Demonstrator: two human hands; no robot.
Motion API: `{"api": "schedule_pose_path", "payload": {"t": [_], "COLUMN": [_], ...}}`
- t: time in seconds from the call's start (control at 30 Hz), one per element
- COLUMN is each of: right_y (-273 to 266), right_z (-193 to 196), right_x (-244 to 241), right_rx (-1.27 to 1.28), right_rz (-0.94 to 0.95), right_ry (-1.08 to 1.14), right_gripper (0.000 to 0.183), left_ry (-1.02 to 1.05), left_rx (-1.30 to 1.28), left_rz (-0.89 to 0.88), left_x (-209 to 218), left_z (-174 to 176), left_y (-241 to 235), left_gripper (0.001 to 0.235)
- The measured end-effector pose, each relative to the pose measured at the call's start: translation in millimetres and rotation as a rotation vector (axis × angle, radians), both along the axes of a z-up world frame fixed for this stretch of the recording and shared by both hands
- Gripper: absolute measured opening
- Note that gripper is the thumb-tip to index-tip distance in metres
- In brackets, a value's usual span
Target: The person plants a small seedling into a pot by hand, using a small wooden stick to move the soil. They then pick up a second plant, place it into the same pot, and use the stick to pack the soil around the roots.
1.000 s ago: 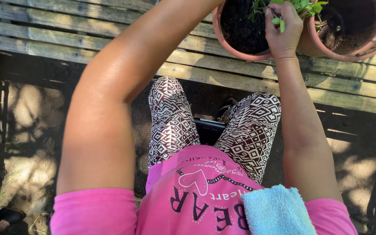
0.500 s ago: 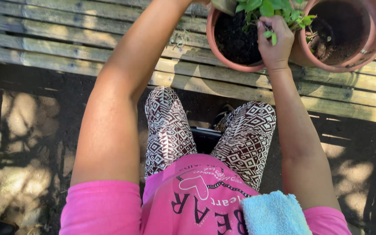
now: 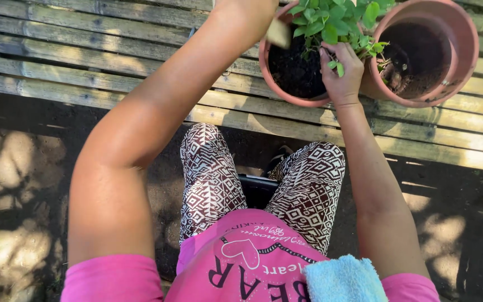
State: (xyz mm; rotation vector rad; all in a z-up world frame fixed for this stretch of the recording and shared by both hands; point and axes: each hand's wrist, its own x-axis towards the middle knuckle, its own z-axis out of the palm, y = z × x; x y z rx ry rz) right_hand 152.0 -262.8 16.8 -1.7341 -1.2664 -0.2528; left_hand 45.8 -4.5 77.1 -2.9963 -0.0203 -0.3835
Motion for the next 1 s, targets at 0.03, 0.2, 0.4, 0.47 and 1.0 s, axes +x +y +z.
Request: {"api": "schedule_pose_path", "payload": {"t": [0.03,0.2,0.4,0.47,1.0], "right_y": [-0.1,1.9,1.2,1.0,2.2], "right_z": [1.7,4.2,1.5,1.1,-9.7], "right_x": [0.3,-1.4,-0.7,-0.2,4.6], "right_rx": [0.001,-0.012,0.006,0.004,0.038], "right_rz": [0.004,0.008,0.017,0.013,0.018], "right_ry": [-0.004,-0.001,0.0,0.004,-0.033], "right_gripper": [0.015,0.017,0.017,0.017,0.015], "left_ry": [-0.004,0.419,0.384,0.403,0.068], "left_rx": [0.001,-0.15,-0.28,-0.343,-0.038], "left_rz": [0.004,0.156,0.204,0.254,0.324], "left_x": [-4.8,-22.0,-48.2,-60.9,-78.7], "left_z": [14.6,20.1,-15.7,-12.7,-65.6], "left_y": [-8.2,-41.4,-78.7,-87.4,-116.0], "left_gripper": [0.036,0.046,0.025,0.022,0.036]}}
